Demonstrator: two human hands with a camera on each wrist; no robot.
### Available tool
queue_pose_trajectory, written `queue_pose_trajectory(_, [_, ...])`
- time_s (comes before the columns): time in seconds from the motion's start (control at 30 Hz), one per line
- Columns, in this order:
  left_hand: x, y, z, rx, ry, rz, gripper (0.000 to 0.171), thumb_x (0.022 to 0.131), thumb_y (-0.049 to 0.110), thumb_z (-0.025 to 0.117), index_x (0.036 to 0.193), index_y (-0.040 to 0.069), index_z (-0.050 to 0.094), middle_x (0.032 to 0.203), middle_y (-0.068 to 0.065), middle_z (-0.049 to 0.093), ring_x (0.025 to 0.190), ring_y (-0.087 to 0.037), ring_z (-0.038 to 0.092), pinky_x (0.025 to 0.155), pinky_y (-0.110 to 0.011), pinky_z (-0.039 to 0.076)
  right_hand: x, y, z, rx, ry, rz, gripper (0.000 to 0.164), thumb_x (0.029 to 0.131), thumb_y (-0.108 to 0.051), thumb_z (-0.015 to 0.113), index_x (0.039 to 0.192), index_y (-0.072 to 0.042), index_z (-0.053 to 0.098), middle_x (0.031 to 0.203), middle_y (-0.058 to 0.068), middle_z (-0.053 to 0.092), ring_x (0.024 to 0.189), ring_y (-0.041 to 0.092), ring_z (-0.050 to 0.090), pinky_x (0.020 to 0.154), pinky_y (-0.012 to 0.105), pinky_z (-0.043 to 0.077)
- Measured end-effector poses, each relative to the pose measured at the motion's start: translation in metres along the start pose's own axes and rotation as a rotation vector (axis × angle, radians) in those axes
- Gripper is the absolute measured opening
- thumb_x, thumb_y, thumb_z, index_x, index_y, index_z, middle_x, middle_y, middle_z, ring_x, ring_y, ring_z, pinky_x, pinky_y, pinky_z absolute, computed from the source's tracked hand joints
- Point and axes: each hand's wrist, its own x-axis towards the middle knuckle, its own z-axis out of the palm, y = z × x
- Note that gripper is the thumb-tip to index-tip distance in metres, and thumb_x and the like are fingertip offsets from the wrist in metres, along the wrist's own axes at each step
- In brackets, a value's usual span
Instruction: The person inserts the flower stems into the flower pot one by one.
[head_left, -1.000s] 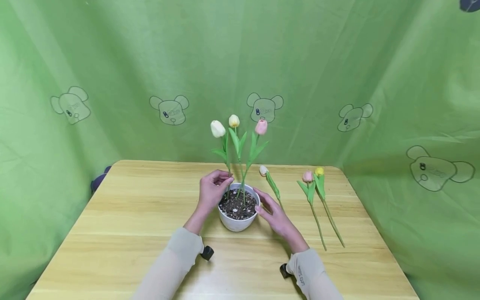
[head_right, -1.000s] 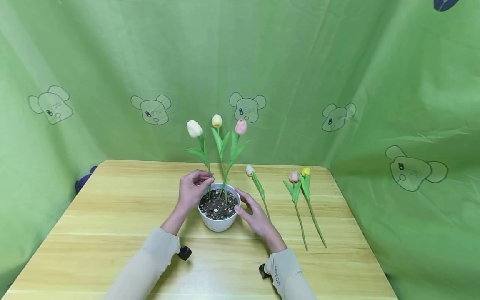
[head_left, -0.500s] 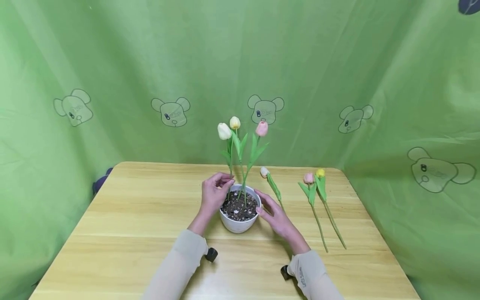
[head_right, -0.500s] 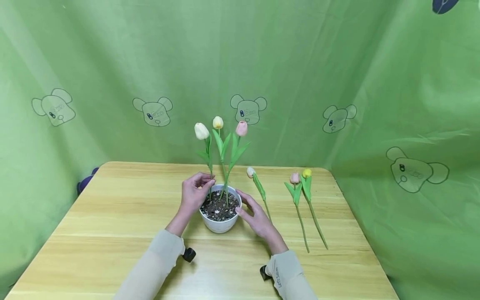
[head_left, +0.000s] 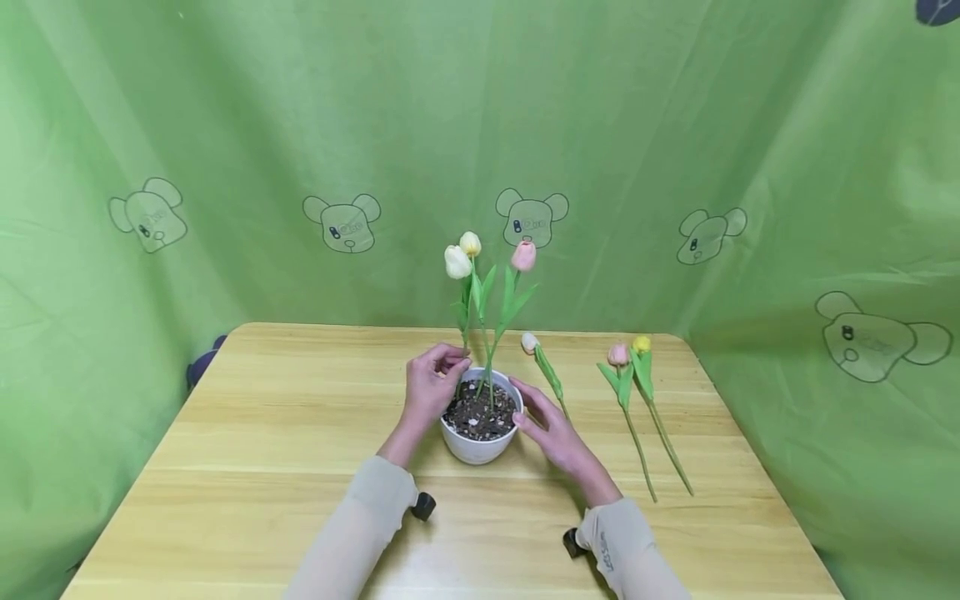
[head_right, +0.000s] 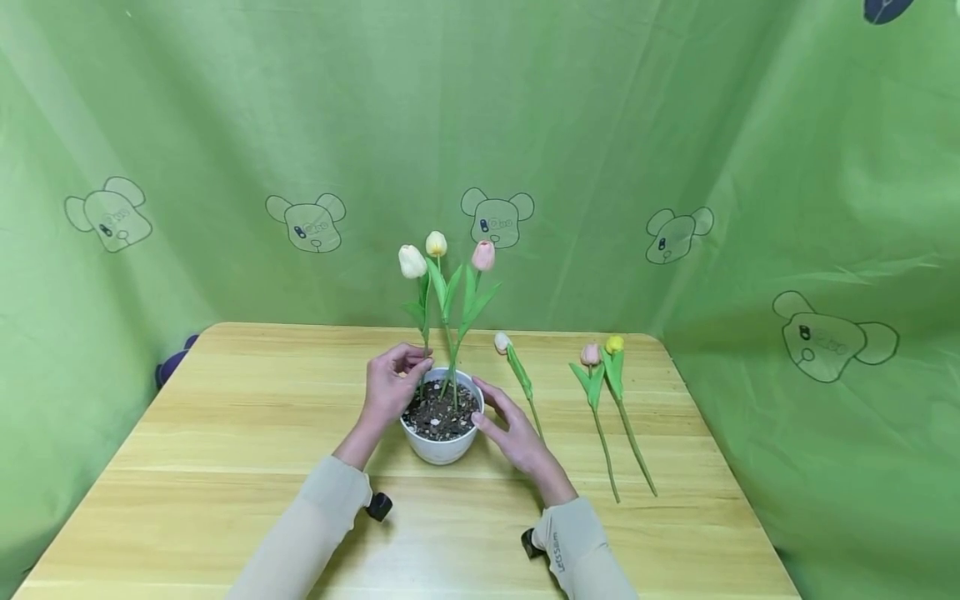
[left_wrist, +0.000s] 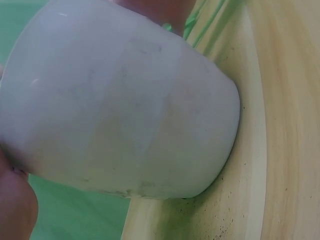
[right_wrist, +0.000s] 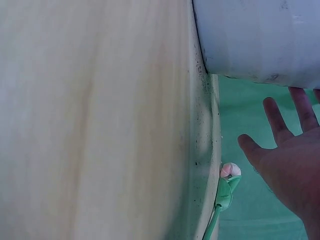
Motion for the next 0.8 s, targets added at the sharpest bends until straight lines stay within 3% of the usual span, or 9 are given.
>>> queue_pose_trajectory(0.33, [-0.0014,-0.0008,-0.0014,0.031,0.009,-0.021,0.013,0.086,0.000,0.080,0.099,-0.001,0.076,0.089,-0.013,0.079,0.068,-0.007,0.065,0.059,-0.015,0.056,0.0004,-0.0007,0.0000,0.019,-0.012,-0.003,0.057,0.105,-0.014,0.059,0.159,-0.010,0.039,0.162,0.021,0.041,0.148,0.045,0.039,0.126,0.061,0.024])
queue_pose_trajectory(0.57, [-0.0021,-0.0023,0.0004,0.038,0.007,-0.014,0.013,0.086,0.001,0.081,0.099,0.002,0.077,0.088,-0.013,0.079,0.068,-0.010,0.067,0.060,-0.016,0.058,-0.0015,0.0006,0.0000,0.022,-0.016,-0.001,0.058,0.105,-0.014,0.059,0.159,-0.010,0.039,0.161,0.022,0.041,0.148,0.047,0.039,0.125,0.063,0.024])
queue_pose_trajectory(0.8, [-0.0009,-0.0051,0.0021,0.092,0.023,-0.019,0.017,0.090,0.008,0.079,0.106,0.002,0.076,0.093,-0.012,0.079,0.077,-0.020,0.073,0.073,-0.024,0.064,-0.0008,0.0006,0.0003,0.026,-0.009,0.013,0.058,0.105,-0.016,0.059,0.159,-0.013,0.039,0.161,0.022,0.042,0.148,0.046,0.039,0.125,0.062,0.025])
